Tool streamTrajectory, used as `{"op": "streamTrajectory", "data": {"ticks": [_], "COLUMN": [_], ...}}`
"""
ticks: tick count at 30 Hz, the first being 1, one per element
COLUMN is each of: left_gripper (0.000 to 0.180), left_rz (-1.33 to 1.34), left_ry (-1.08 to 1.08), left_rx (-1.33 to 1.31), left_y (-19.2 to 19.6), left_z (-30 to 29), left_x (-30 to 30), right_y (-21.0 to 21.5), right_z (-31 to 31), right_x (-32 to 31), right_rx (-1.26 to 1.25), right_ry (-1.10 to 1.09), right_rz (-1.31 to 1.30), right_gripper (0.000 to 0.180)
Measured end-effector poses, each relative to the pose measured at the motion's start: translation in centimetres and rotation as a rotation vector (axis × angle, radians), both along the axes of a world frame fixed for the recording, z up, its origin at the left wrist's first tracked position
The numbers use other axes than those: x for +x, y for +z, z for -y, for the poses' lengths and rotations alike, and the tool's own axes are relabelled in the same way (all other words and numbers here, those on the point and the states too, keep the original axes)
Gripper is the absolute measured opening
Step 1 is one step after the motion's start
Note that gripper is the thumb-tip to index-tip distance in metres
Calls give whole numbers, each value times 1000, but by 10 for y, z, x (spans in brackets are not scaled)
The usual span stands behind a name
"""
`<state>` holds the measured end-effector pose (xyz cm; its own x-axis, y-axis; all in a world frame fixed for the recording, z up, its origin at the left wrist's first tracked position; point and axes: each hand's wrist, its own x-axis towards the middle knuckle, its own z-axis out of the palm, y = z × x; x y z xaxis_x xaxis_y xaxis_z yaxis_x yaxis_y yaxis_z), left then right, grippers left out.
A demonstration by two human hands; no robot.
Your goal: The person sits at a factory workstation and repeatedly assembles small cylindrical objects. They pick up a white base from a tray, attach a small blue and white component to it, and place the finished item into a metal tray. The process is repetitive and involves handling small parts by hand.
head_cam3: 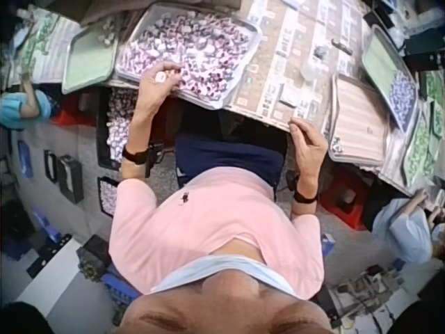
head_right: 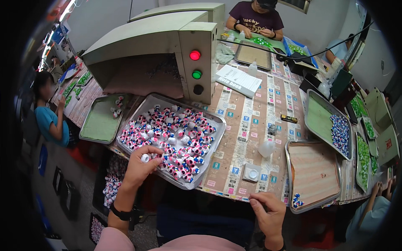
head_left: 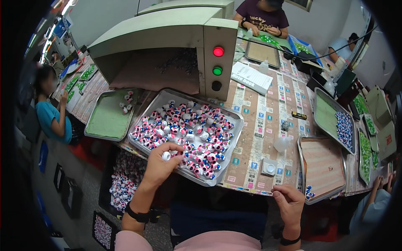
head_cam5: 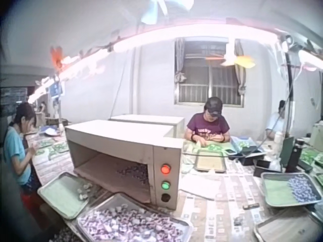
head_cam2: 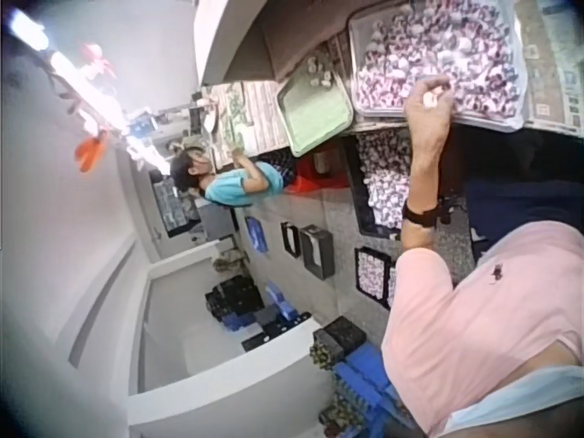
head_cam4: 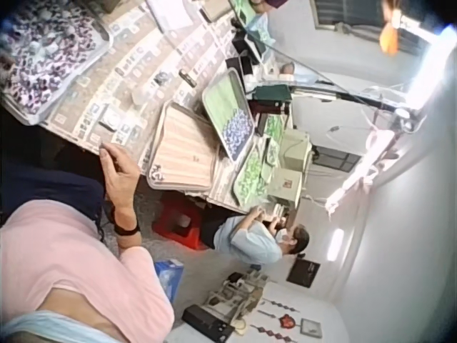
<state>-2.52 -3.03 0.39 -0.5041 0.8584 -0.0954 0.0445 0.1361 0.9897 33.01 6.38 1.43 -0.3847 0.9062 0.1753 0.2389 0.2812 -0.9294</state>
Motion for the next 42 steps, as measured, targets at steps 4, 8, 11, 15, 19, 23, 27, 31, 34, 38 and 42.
{"op": "streamTrajectory", "data": {"ticks": [4, 8, 11, 15, 19, 23, 27, 31, 34, 38, 42], "left_gripper": [15, 19, 11, 18, 38, 46, 29, 20, 25, 39, 41], "left_rz": [-366, -645, -651, 261, 786, 1186, 1302, 1446, 1389, 1432, 1395], "left_ry": [-59, -13, 126, 151, -50, -204, -320, -472, -445, -373, -404], "left_rx": [-90, 8, 133, 81, 104, -80, -256, -264, -216, -206, -200], "left_y": [-6, -16, -16, 0, 4, 5, 3, -4, -6, -10, -12], "left_z": [-6, -20, -15, 8, 15, 5, -2, -9, -10, -14, -18], "left_x": [-12, -11, -7, 14, 58, 96, 130, 145, 152, 157, 157], "right_y": [-2, 1, 6, 7, 12, -8, -18, -16, -7, -6, -15], "right_z": [-2, -8, -17, -35, -38, -48, -61, -71, -64, -47, -37], "right_x": [11, 33, 59, 101, 118, 124, 121, 110, 98, 78, 61], "right_rx": [-18, 25, 56, 219, 158, 244, 116, 167, 111, -78, -199], "right_ry": [-57, -183, -307, -553, -534, -390, -350, -390, -400, -234, -8], "right_rz": [0, 15, 48, 230, 475, 652, 693, 546, 355, 19, -114], "right_gripper": [14, 11, 12, 12, 16, 17, 20, 18, 17, 16, 18]}}
